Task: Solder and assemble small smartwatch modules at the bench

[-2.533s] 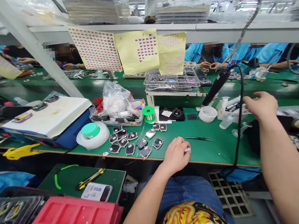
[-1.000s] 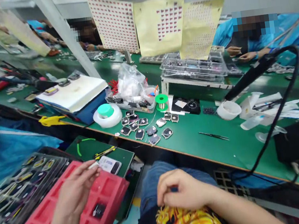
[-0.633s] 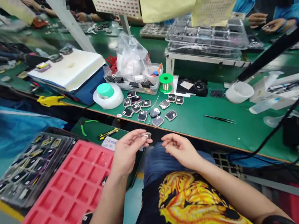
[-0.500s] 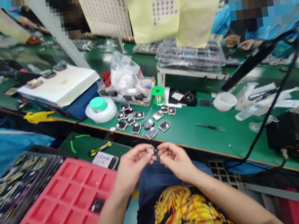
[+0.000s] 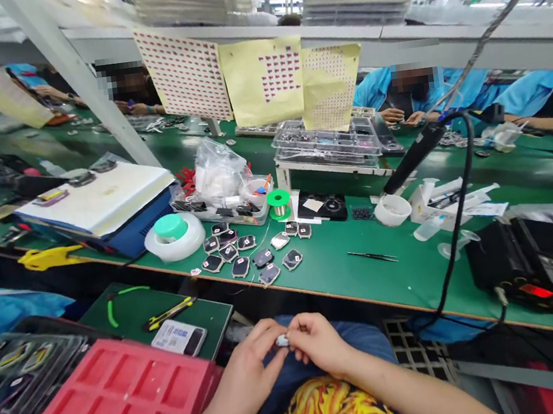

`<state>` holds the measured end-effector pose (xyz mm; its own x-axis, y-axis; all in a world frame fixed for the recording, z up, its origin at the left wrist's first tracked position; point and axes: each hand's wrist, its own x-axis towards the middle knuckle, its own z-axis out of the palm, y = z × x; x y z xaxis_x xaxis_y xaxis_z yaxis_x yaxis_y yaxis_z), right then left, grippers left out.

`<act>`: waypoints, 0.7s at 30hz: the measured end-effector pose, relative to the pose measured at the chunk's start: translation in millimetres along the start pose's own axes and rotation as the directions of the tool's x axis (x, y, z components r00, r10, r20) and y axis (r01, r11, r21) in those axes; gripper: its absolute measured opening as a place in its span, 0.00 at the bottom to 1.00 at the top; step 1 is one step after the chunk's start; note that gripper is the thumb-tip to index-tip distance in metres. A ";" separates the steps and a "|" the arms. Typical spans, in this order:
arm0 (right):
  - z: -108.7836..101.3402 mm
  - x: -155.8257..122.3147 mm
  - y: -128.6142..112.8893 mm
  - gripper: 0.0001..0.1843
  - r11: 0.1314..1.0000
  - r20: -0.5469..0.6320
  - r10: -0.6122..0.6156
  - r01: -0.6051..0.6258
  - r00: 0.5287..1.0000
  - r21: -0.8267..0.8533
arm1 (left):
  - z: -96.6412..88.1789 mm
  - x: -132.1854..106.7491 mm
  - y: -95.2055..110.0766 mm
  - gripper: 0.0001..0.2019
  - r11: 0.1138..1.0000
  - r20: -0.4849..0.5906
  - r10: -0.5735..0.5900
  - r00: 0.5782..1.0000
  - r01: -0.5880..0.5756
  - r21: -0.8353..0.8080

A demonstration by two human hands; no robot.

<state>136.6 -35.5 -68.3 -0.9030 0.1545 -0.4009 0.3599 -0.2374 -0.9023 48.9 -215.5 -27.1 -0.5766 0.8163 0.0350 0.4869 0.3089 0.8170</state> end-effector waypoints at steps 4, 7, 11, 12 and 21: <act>-3.2 -0.4 4.4 0.21 0.999 0.052 0.026 -0.024 0.998 -0.028 | -3.4 -1.3 8.5 0.10 0.993 0.032 0.004 0.999 -0.007 0.116; -12.1 0.5 12.8 0.25 0.997 0.074 0.010 -0.004 0.997 -0.079 | -1.6 2.0 8.1 0.08 0.986 0.057 0.020 0.998 -0.030 0.164; -19.7 4.4 12.6 0.26 0.990 0.072 -0.065 0.073 0.995 -0.121 | -0.1 4.5 -2.0 0.09 0.996 -0.012 0.017 1.000 -0.016 0.086; -17.5 2.7 8.2 0.25 0.983 0.072 -0.101 0.111 0.992 -0.146 | 0.2 2.3 -2.1 0.09 1.000 -0.055 0.012 0.998 -0.011 0.024; 0.2 -6.6 -52.0 0.08 0.616 0.047 -0.731 0.689 0.681 -0.382 | -13.7 -4.9 10.6 0.11 0.825 -0.268 -0.246 0.932 0.056 -0.563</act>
<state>123.8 -24.4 -18.6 -0.8888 0.2334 0.3943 -0.3103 0.3268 -0.8927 47.9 -222.9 -10.7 -0.8324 0.5540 -0.0141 0.0000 0.0255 0.9997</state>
